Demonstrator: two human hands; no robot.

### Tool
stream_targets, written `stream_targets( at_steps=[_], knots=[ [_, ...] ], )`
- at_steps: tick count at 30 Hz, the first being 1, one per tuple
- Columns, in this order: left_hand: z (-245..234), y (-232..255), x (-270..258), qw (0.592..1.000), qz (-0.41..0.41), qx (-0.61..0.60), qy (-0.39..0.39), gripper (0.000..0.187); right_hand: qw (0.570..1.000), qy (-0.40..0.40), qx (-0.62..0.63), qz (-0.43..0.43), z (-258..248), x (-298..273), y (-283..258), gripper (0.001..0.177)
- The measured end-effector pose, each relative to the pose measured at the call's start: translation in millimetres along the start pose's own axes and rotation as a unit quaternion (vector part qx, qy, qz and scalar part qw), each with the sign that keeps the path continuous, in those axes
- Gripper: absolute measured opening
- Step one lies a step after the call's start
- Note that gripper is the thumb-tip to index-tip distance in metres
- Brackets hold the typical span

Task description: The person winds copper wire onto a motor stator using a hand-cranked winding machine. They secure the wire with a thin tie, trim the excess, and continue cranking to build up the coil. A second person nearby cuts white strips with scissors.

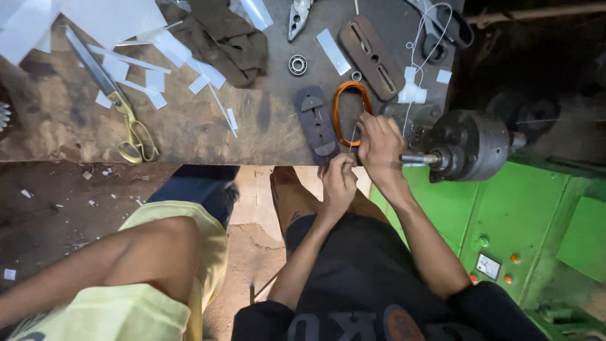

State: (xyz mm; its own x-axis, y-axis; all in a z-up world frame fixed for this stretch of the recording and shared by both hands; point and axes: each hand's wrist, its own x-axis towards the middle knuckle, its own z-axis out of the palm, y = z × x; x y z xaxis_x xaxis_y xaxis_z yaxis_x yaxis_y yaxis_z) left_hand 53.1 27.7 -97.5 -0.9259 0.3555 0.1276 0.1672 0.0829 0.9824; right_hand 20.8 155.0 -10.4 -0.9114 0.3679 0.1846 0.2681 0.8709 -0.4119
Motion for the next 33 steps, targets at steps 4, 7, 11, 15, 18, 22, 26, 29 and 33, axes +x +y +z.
stream_targets(
  at_steps=[4,7,11,15,18,22,26,29,33],
  knots=[
    [-2,27,-1,0.982,-0.136,-0.135,-0.002,0.011,0.999,-0.015,0.042,-0.007,-17,-21,-6,0.016],
    [-10,42,3,0.991,-0.093,-0.098,0.019,0.01,0.997,-0.041,0.059,0.039,-31,-41,-16,0.017],
    [-27,55,14,0.997,-0.046,-0.021,-0.053,0.022,0.987,-0.085,0.097,0.092,-52,-55,-35,0.018],
    [-34,59,16,0.994,-0.041,0.013,-0.102,0.017,0.993,-0.112,-0.006,0.025,-84,-47,-50,0.021],
    [-37,64,15,0.99,0.034,0.102,-0.092,0.018,0.982,-0.172,0.035,-0.072,-140,-53,-63,0.032],
    [-42,72,7,0.973,0.112,0.177,-0.098,0.025,0.968,-0.084,-0.049,-0.233,-212,7,-1,0.026],
    [-47,79,-2,0.954,0.139,0.232,-0.128,0.037,0.97,-0.04,-0.067,-0.23,-191,133,104,0.019],
    [-49,81,-10,0.947,0.138,0.247,-0.153,0.04,0.966,-0.19,-0.101,-0.142,-141,166,157,0.027],
    [-48,81,-29,0.946,0.142,0.257,-0.134,0.042,0.965,-0.201,-0.082,-0.147,-93,147,198,0.044]
  ],
)
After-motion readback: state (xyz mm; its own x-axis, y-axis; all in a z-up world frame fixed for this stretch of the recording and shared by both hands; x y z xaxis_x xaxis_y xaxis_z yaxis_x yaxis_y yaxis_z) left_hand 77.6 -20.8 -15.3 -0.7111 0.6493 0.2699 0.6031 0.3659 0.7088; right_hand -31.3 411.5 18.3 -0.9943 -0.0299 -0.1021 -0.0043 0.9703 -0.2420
